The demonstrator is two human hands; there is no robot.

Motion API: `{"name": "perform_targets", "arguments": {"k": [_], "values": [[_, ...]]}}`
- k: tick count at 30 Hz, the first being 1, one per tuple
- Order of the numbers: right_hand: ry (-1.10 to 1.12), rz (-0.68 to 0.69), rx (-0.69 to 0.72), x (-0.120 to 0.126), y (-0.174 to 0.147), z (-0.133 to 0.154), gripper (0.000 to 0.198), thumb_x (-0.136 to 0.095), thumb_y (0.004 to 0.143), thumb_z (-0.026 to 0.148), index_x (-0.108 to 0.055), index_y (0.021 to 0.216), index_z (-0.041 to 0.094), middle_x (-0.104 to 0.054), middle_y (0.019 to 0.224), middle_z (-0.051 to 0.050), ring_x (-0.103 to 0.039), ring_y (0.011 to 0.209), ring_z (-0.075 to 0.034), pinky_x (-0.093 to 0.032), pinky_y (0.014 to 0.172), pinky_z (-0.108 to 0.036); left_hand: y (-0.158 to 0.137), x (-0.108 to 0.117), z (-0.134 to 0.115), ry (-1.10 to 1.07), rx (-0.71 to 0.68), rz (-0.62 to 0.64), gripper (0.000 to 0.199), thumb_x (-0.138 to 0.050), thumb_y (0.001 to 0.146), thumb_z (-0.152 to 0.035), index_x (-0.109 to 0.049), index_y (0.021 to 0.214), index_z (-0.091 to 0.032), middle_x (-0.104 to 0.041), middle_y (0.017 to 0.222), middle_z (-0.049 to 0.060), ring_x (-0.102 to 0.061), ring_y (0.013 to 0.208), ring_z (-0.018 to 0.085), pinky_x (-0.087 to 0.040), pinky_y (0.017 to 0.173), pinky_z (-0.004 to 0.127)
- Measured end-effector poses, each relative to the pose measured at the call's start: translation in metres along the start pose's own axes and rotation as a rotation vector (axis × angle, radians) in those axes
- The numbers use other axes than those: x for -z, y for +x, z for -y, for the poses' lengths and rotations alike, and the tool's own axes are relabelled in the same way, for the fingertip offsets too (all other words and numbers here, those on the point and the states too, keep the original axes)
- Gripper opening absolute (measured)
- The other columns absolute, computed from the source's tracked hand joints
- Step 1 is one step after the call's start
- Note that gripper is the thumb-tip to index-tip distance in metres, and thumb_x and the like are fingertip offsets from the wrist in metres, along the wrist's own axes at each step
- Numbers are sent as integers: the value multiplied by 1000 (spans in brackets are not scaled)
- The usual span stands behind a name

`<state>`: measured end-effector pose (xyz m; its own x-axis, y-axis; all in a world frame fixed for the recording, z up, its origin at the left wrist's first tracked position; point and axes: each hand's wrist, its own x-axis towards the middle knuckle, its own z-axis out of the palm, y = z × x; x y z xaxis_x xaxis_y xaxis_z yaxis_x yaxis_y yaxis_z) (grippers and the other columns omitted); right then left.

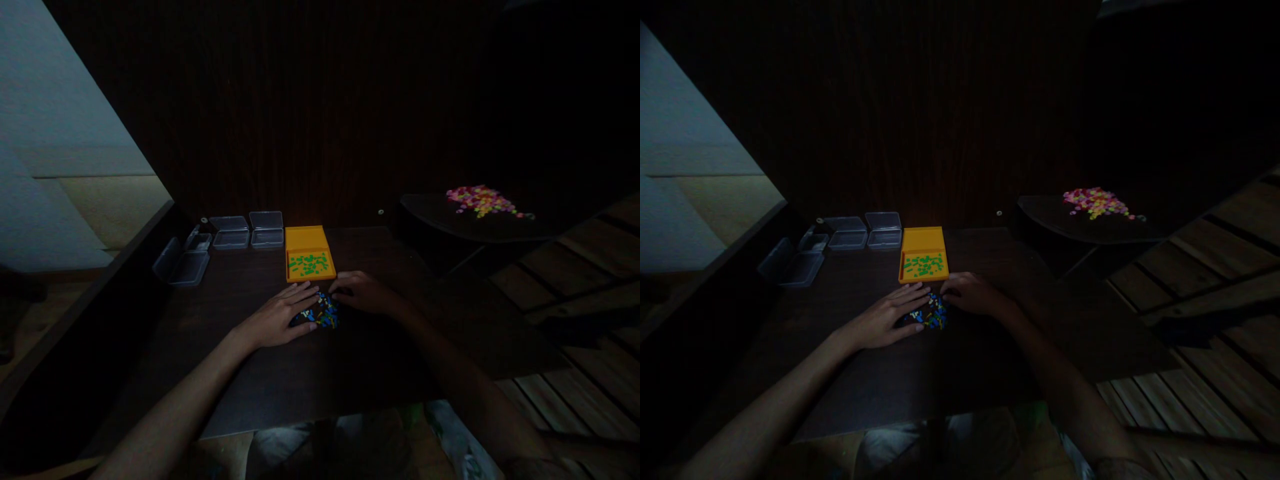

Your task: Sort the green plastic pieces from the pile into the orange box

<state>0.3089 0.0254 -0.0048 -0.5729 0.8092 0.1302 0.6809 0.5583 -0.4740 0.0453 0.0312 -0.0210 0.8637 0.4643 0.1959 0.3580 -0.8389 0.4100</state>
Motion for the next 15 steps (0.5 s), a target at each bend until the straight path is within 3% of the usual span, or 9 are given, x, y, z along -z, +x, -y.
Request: {"name": "perform_targets", "arguments": {"k": [6,15], "values": [[25,14,4,3,-2,-5,15,-57,89,21,-70,95,20,-69,93,-4,-63,86,-16,-44,81,-29,2,-4,-5,-76,44,-20,60,-53,92,-44,-36,144,-19,-45,147,14,-36,140,25,-36,113,49],[58,29,21,4,-2,-7,12,-60,85,19,-69,93,19,-69,93,-4,-63,86,-16,-44,81,-29,3,-5,-8,-51,56,-6,70,-51,93,-46,-23,151,-19,-36,153,14,-32,142,25,-34,115,47]]}}
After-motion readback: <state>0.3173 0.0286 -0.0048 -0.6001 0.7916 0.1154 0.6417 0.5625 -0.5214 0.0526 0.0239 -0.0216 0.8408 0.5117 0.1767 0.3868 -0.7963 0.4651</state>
